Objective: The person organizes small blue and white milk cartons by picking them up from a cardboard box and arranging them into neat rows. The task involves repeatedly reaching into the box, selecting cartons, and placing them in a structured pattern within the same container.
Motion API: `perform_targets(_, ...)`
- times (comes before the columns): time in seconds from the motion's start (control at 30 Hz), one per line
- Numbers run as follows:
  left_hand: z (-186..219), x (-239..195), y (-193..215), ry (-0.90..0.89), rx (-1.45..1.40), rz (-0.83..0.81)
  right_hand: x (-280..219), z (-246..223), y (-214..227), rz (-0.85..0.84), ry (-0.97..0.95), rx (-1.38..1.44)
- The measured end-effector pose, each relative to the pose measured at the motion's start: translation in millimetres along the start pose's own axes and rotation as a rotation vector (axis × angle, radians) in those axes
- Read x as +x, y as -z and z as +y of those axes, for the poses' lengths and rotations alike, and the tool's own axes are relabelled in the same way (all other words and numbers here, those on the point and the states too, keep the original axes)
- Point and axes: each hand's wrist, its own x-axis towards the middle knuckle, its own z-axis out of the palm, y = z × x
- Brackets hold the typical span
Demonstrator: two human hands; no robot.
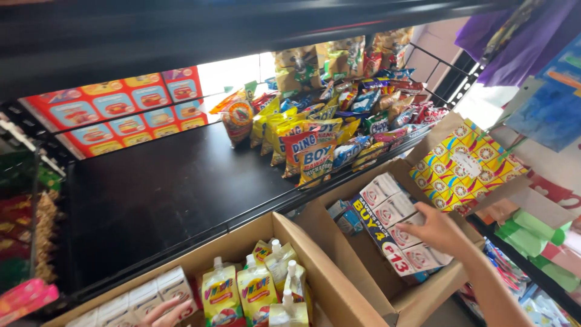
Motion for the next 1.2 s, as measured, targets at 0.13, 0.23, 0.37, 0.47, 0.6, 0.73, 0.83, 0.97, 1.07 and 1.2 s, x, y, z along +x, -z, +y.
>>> perform_targets(0.13, 194.5, 102.6, 76.9, 0.014, 0.067, 0.225, -42.1, -86.1, 50.6, -0.227, 0.261, 0.247)
perform_targets(0.23, 271.0, 124.0, 124.1, 0.202, 0.026, 0.101, -60.1, -152.6, 55.6, -0.488, 0.394, 0.287)
perform_targets(0.37, 306.9, 137.6, 152.4, 0.223, -0.143, 0.112, -84.6, -241.3, 18.4, -0.719, 0.603, 0.236)
perform_targets(0.47, 306.6, 131.6, 156.7, 0.245, -0.3, 0.102, -105.7, -302.6, -19.5, -0.904, 0.755, 0.158)
perform_targets(0.6, 293.5, 124.0, 160.4, 0.578, -0.761, 0.021, -112.3, -344.7, -67.8, -1.052, 0.87, 0.008)
perform_targets(0.73, 282.9, 120.6, 173.2, 0.766, -0.896, 0.04, -110.9, -361.1, -97.3, -1.135, 0.849, -0.021)
perform_targets(0.83, 283.9, 123.0, 183.4, 0.839, -0.825, 0.031, -104.5, -361.8, -112.8, -1.182, 0.865, 0.005)
perform_targets(0.97, 287.4, 132.1, 207.2, 0.866, -0.683, -0.09, -105.0, -370.8, -119.8, -1.207, 0.871, -0.022)
perform_targets(1.07, 283.2, 134.8, 230.1, 0.872, -0.371, -0.264, -107.9, -379.2, -133.0, -1.223, 0.895, -0.041)
perform_targets(1.2, 264.4, 126.4, 252.5, 0.809, -0.276, -0.252, -120.7, -397.4, -162.0, -1.19, 0.979, -0.01)
